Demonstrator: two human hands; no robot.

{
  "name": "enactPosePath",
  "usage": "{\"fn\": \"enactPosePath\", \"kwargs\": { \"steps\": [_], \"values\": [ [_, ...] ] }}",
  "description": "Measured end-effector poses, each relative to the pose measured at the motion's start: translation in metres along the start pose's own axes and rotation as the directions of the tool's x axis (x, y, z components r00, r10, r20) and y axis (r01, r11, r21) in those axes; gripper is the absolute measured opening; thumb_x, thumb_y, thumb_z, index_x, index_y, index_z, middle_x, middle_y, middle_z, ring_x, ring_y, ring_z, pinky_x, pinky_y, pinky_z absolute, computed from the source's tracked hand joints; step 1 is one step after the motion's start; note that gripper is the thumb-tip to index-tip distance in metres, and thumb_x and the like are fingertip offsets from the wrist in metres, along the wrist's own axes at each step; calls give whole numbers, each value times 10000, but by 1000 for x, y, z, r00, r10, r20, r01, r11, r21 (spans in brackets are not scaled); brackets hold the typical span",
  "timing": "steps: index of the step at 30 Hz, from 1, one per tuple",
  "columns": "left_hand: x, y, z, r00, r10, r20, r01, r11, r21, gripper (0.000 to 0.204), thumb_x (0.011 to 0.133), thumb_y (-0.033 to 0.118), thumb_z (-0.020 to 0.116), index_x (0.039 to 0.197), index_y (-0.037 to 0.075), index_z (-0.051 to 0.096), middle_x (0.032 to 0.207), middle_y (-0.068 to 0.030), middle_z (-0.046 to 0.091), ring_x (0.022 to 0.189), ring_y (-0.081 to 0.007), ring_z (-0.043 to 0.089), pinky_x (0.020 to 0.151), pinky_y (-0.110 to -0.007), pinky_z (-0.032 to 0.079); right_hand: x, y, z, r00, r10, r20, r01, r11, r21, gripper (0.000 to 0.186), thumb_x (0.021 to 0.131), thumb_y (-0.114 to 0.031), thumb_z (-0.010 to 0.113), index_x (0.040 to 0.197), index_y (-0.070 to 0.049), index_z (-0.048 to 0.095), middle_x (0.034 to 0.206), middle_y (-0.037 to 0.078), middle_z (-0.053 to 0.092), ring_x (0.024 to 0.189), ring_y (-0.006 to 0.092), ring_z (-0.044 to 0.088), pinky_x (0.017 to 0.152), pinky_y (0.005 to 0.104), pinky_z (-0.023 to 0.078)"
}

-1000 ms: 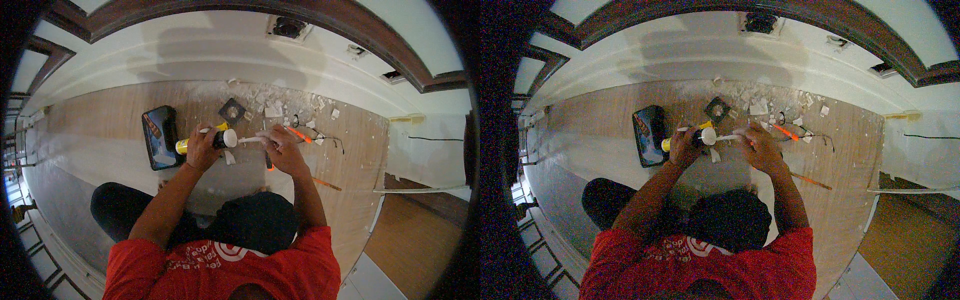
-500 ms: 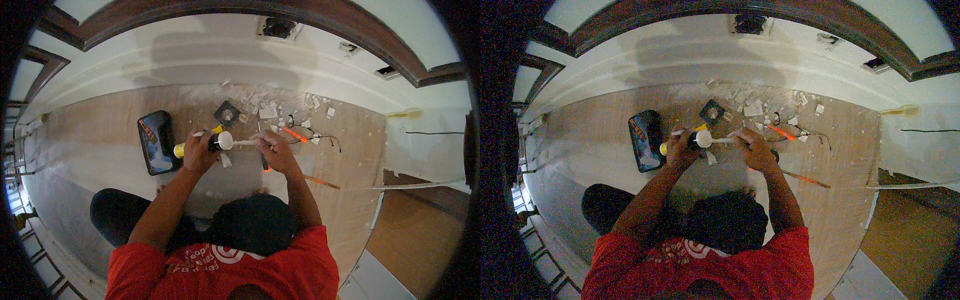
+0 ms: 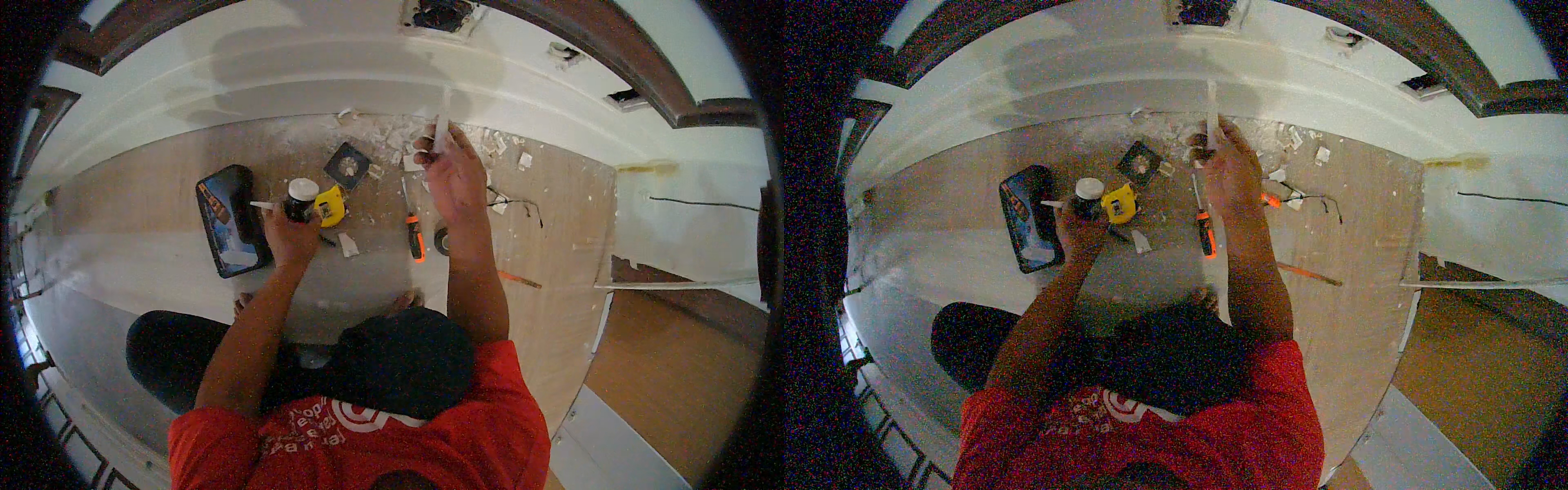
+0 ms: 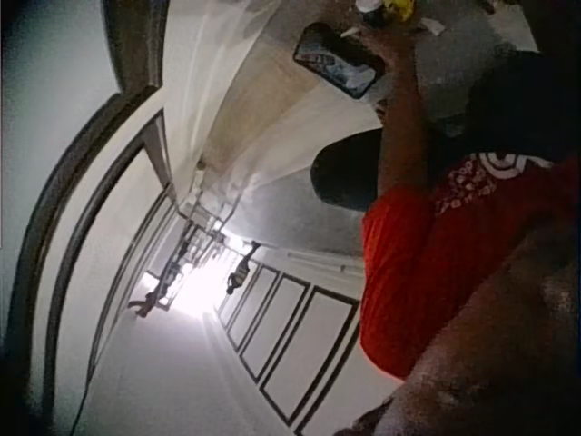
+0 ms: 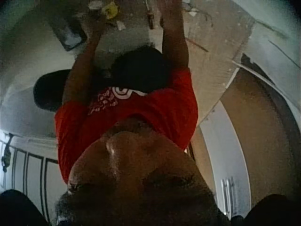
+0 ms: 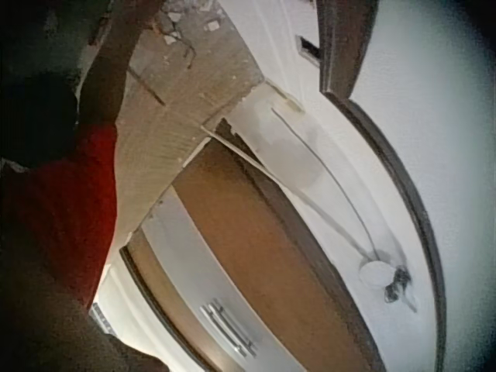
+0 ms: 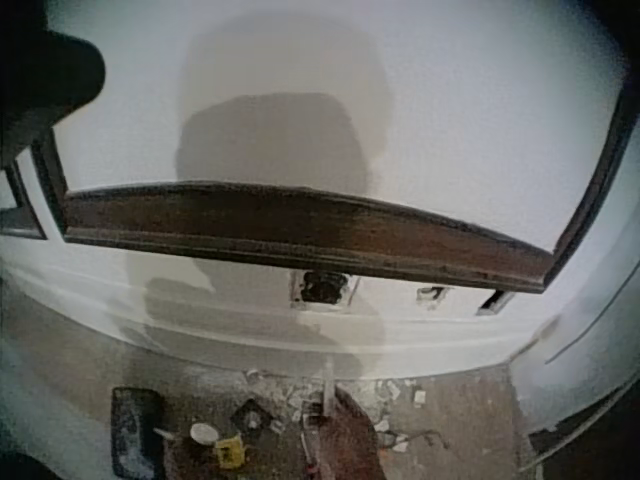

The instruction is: The person repairs an electrical outlet by applying sealant from a tube to a wall opening, scraping away excess debris with a small tool, and fitting a black plastic cover plate into the wall socket.

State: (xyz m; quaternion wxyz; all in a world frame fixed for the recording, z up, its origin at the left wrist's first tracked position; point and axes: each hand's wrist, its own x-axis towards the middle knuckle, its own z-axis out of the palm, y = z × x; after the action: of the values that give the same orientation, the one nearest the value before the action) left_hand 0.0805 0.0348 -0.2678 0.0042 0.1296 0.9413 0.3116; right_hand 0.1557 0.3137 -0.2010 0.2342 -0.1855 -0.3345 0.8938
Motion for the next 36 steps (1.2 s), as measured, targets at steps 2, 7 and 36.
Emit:
{"fn": "enactPosePath", "kwargs": {
  "steps": [2,7,36],
  "values": [
    [-3,-15,8,998,-45,-48,45,999,-14,484,660,162,804,1073,-16,625,1102,-245,591,1035,-449,567,913,-503,483,17,1,8,1000,2,-23,-5,990,-142,294,969,-121,614,1244,-19,628,1103,104,703,942,228,670,766,359,518],
    [0,-34,8,1000,-8,-15,7,999,-54,534,660,185,797,1115,-28,614,1110,-254,575,1064,-447,566,945,-500,474,44,-16,28,975,-218,-44,180,892,-415,279,965,-112,632,1229,-23,637,1058,78,706,901,182,671,735,306,513],
    [6,-23,3,996,-82,-21,80,992,-99,550,653,183,812,1119,-25,608,1120,-241,557,1039,-439,588,903,-489,496,87,-36,41,798,-553,239,427,241,-872,189,944,-68,663,1124,-14,658,1041,126,646,878,185,650,723,296,535]
  ]
}}
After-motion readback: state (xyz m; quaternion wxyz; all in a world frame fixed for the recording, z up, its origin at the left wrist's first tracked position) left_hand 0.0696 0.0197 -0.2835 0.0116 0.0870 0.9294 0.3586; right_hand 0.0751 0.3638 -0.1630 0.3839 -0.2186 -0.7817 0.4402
